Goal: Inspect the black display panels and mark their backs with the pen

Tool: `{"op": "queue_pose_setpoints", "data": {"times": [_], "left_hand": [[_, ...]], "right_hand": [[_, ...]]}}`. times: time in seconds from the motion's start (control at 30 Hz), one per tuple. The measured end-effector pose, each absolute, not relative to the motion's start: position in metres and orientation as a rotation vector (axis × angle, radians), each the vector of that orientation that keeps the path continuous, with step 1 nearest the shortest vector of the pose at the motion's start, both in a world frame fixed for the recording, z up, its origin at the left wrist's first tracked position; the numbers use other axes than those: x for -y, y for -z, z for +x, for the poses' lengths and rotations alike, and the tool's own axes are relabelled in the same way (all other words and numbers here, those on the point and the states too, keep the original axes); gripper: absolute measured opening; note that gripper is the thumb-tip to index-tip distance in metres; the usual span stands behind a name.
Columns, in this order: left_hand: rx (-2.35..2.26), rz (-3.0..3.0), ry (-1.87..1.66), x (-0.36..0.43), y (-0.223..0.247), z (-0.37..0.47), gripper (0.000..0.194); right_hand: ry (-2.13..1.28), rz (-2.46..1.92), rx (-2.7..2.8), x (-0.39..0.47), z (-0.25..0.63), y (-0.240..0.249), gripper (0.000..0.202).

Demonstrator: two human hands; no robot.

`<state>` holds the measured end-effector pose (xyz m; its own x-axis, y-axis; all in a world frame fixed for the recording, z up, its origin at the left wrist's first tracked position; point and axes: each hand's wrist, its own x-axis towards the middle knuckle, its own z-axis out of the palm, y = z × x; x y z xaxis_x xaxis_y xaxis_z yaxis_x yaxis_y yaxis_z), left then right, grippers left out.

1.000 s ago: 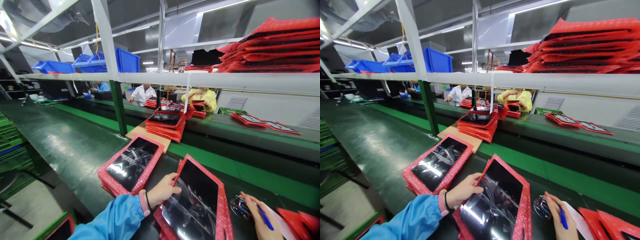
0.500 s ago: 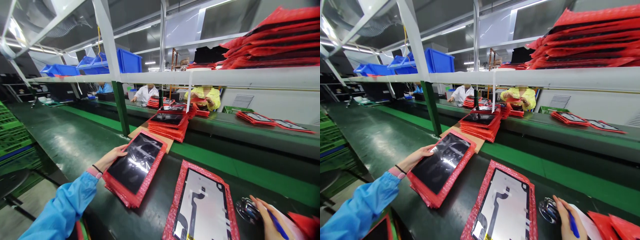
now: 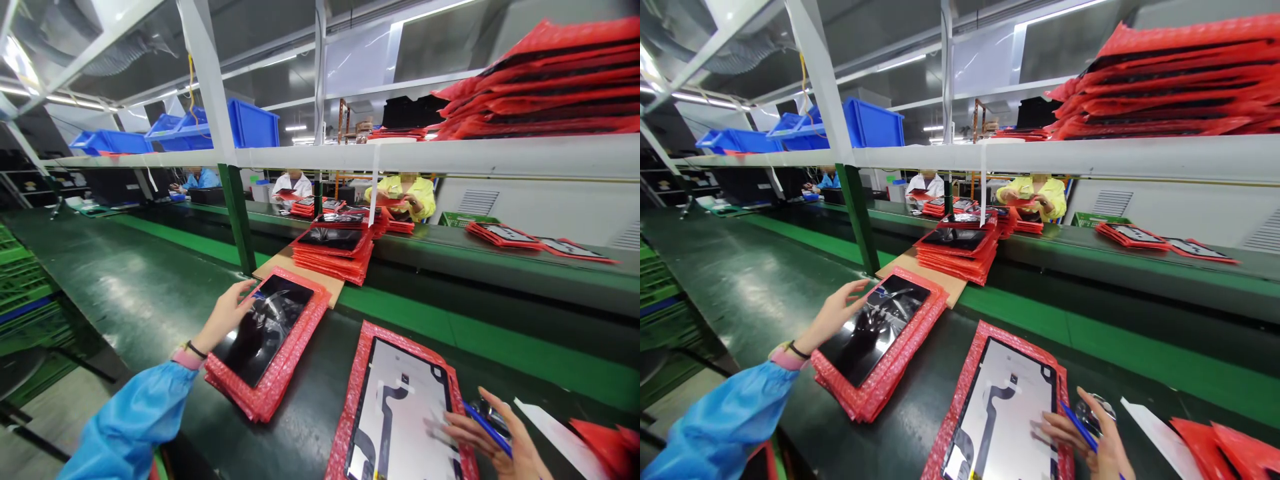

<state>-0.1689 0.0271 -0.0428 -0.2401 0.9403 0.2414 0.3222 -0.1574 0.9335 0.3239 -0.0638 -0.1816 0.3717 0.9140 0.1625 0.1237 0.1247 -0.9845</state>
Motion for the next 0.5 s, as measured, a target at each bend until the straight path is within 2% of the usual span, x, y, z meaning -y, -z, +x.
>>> {"op": "queue_pose_setpoints", "data": {"times": [0.07, 0.13, 0.23, 0.37, 0.5], "left_hand": [[-1.45, 1.515, -1.401, -0.011, 0.045, -0.125, 0.043], [-1.315, 1.559, -1.281, 0.005, 0.055, -0.076, 0.037], [-1.082, 1.514, -0.965, 0.02, 0.084, -0.011, 0.035], [-1.071, 1.419, -0.768, 0.021, 0.124, 0.036, 0.028], [-1.149, 1.365, -0.735, 0.01, 0.139, 0.045, 0.027]], "right_hand": [[-1.055, -1.246, 0.968, 0.066, 0.31, 0.176, 0.065], [-1.143, -1.251, 0.951, 0.073, 0.293, 0.17, 0.057], [-1.059, -1.335, 1.04, 0.09, 0.27, 0.156, 0.041], [-0.915, -1.392, 1.171, 0.101, 0.256, 0.143, 0.038], [-0.792, -1.504, 1.225, 0.102, 0.258, 0.146, 0.04]]}}
